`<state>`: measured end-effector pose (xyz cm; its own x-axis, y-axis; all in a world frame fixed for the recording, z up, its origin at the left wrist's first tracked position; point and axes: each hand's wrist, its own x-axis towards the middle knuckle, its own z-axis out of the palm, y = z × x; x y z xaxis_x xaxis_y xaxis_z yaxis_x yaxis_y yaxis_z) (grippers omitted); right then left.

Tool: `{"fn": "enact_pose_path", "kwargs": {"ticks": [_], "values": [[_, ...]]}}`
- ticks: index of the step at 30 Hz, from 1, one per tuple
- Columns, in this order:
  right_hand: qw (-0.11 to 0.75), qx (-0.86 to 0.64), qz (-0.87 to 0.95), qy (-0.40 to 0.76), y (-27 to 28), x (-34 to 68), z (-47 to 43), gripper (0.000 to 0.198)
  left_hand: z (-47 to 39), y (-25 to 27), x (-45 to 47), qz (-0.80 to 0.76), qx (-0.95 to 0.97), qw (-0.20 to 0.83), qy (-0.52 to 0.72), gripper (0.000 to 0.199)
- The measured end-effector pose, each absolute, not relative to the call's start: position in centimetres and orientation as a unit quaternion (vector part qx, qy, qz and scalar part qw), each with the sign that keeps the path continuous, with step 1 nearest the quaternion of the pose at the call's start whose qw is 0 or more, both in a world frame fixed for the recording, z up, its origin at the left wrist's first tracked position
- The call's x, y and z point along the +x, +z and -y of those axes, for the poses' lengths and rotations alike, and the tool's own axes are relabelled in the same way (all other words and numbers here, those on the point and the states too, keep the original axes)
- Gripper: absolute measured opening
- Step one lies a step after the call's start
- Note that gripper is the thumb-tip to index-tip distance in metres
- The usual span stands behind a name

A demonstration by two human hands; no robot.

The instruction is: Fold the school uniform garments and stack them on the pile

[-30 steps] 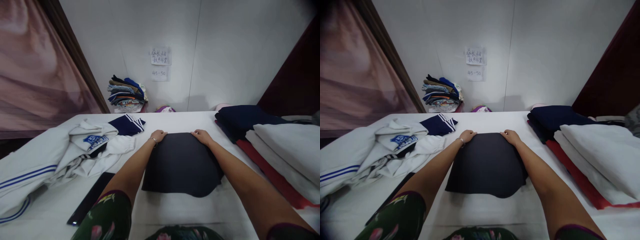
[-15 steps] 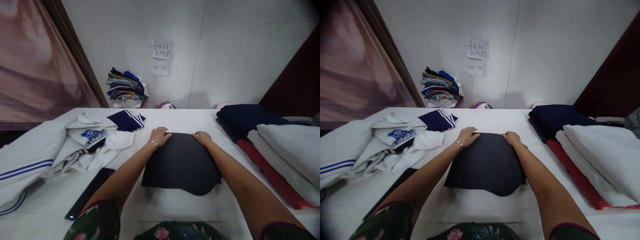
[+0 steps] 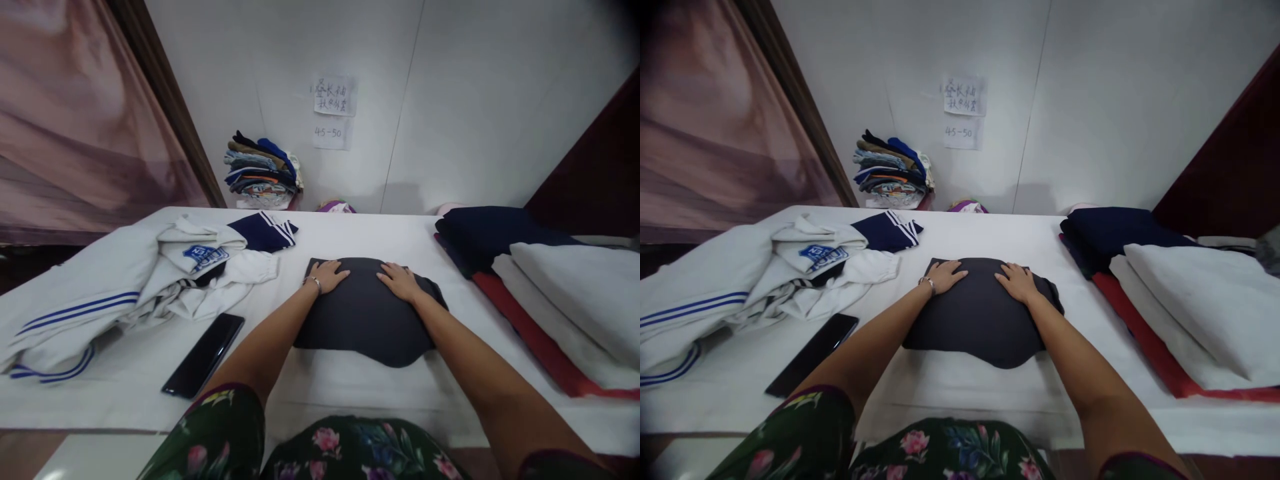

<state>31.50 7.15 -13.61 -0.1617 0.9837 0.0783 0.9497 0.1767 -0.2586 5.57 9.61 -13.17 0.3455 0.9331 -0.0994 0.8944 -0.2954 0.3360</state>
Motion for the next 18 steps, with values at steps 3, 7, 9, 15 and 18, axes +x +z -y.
{"fn": "enact_pose_path", "kwargs": {"ticks": [3,7,9,15,18], "values": [[0.100,-0.654,0.740,0.118,-14.8,31.5,-6.7,0.056,-9.5,-13.1,5.7,-0.587,0.785,0.169,0.105,0.059],[0.118,-0.651,0.740,0.118,-14.7,31.9,-6.8,0.054,-9.1,-13.3,4.3,-0.633,0.743,0.159,0.148,0.051],[0.125,-0.645,0.744,0.123,-14.5,32.7,-6.4,0.053,-8.5,-13.6,2.9,-0.666,0.710,0.162,0.162,0.054],[0.211,-0.683,0.676,0.180,-15.2,38.0,-3.2,0.053,-4.4,-14.2,-0.7,-0.723,0.637,0.192,0.186,0.056],[0.253,-0.712,0.620,0.211,-15.7,40.3,-1.5,0.050,-2.7,-14.2,-1.3,-0.729,0.622,0.209,0.195,0.051]]}}
